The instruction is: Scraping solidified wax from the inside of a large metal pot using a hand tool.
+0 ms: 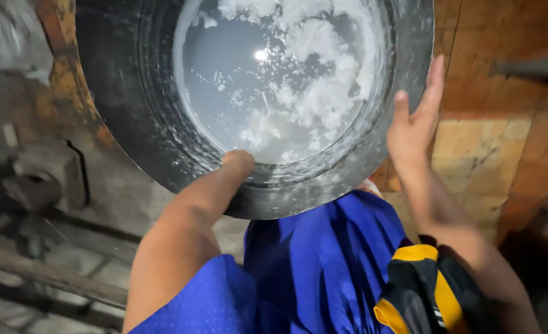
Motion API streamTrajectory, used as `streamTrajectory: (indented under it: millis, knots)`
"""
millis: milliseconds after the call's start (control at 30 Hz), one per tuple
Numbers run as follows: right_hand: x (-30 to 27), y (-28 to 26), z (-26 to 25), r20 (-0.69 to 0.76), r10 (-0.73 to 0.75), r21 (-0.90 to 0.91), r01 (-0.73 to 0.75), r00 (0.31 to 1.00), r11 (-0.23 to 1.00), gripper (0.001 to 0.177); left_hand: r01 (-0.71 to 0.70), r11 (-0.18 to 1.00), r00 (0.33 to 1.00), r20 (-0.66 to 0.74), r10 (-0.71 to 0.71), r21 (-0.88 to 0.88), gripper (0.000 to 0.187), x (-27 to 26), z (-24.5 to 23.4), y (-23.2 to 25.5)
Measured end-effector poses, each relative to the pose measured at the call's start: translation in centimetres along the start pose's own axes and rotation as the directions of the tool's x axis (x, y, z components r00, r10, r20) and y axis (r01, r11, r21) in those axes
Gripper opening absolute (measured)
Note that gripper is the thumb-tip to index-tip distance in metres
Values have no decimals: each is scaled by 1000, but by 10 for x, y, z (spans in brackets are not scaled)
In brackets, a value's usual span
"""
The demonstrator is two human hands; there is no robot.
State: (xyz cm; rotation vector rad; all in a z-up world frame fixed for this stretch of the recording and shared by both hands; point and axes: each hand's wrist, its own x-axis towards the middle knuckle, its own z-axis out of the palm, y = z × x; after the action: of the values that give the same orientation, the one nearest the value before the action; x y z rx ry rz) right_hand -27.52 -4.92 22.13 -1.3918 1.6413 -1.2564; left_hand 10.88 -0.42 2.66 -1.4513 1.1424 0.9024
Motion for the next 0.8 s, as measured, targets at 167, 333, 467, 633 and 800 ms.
streamTrajectory:
  millis: [167,333,467,633,800]
  knots:
    - [-46,0,20,-180,75,-107,-96,981,990,59,-296,918,949,-29,314,264,38,0,-10,-18]
    - [-42,-15,20,-203,150,-131,-179,968,975,43,-474,577,835,132,534,665,34,117,-29,-30]
    - [-45,10,23,-274,-22,-185,-30,961,982,36,-358,792,923,60,380,494,26,-13,-93,-39]
    - [-52,13,21,-250,-92,-301,13,964,954,33,-338,664,926,110,361,667,27,-67,-70,-44]
    - [-55,44,22,-367,140,-388,-289,920,875,39,-291,764,940,22,341,576,42,-35,-41,-49]
